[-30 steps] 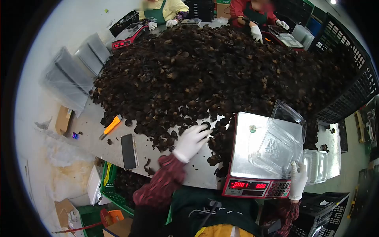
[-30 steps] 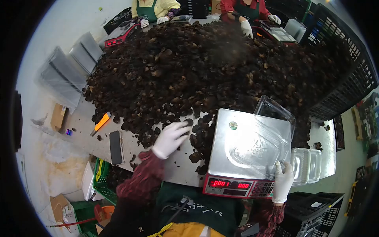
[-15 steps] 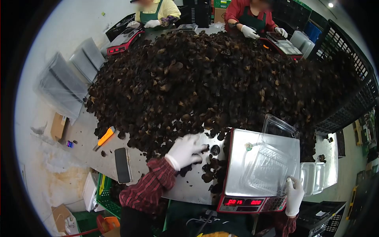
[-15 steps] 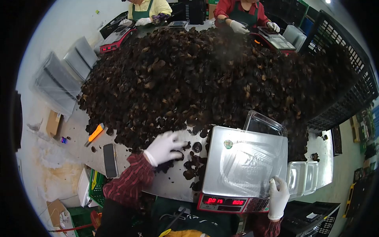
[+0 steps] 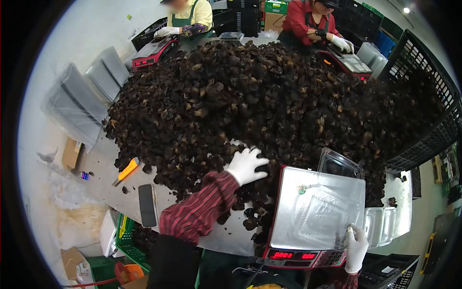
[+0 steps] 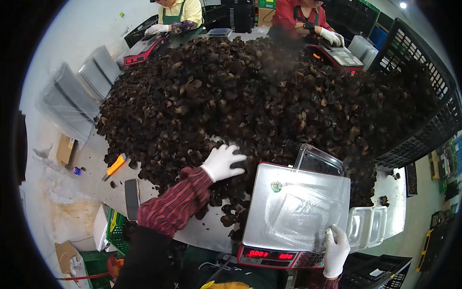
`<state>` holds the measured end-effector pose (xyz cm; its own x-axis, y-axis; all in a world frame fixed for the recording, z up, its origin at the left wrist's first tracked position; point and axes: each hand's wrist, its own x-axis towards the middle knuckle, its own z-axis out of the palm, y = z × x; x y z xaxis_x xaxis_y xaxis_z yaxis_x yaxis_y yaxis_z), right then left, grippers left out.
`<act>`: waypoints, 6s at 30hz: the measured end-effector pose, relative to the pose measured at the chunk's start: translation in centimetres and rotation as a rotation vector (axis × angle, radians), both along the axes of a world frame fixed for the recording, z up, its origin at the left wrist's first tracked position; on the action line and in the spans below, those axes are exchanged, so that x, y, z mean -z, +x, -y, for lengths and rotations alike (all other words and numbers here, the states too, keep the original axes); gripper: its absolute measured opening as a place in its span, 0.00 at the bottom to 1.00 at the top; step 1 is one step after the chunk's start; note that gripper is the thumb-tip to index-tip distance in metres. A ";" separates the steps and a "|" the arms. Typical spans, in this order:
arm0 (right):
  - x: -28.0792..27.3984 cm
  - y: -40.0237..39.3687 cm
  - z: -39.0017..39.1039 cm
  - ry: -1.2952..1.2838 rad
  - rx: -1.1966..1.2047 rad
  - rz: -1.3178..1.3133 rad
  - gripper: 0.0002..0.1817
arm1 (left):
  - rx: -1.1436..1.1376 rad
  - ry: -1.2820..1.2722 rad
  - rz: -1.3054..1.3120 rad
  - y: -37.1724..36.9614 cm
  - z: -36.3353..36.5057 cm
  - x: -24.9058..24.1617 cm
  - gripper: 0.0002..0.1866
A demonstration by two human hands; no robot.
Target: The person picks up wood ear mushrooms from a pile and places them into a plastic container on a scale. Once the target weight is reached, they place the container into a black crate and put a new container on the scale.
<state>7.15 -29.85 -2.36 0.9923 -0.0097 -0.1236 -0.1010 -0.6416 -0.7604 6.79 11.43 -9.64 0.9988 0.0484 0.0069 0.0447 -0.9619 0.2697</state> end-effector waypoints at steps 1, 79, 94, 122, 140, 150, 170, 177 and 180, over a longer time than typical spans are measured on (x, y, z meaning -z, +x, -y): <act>0.0 0.0 0.1 -0.003 -0.002 -0.008 0.13 | 0.058 -0.053 0.055 -1.5 -0.3 0.1 0.22; 0.5 -2.5 -1.9 0.155 0.045 0.023 0.13 | -0.131 0.132 0.167 -14.9 5.5 4.0 0.28; 0.6 -2.4 -2.0 0.218 0.045 -0.011 0.14 | -0.614 0.149 0.110 -7.6 -4.3 1.8 0.28; 0.2 -2.7 -1.5 0.134 0.032 0.072 0.13 | -0.409 -0.126 0.462 -9.0 3.2 -0.2 0.05; -0.6 -2.5 -1.9 0.155 0.030 0.064 0.12 | -0.631 -1.670 0.507 -27.3 -2.1 -3.4 0.07; -0.2 -2.3 -1.4 0.175 0.018 0.123 0.14 | -0.588 -0.164 0.504 -27.5 2.5 -2.0 0.14; 0.0 -3.1 -1.4 0.210 0.078 0.125 0.14 | -0.305 -0.007 0.517 -17.9 5.9 2.0 0.09; 0.3 -2.9 -1.2 0.227 0.102 0.105 0.14 | -0.375 -0.410 0.471 -16.5 5.0 2.6 0.08; 0.8 -2.5 -0.2 0.174 0.078 0.150 0.14 | -0.446 -0.576 0.545 -19.4 4.1 -2.1 0.09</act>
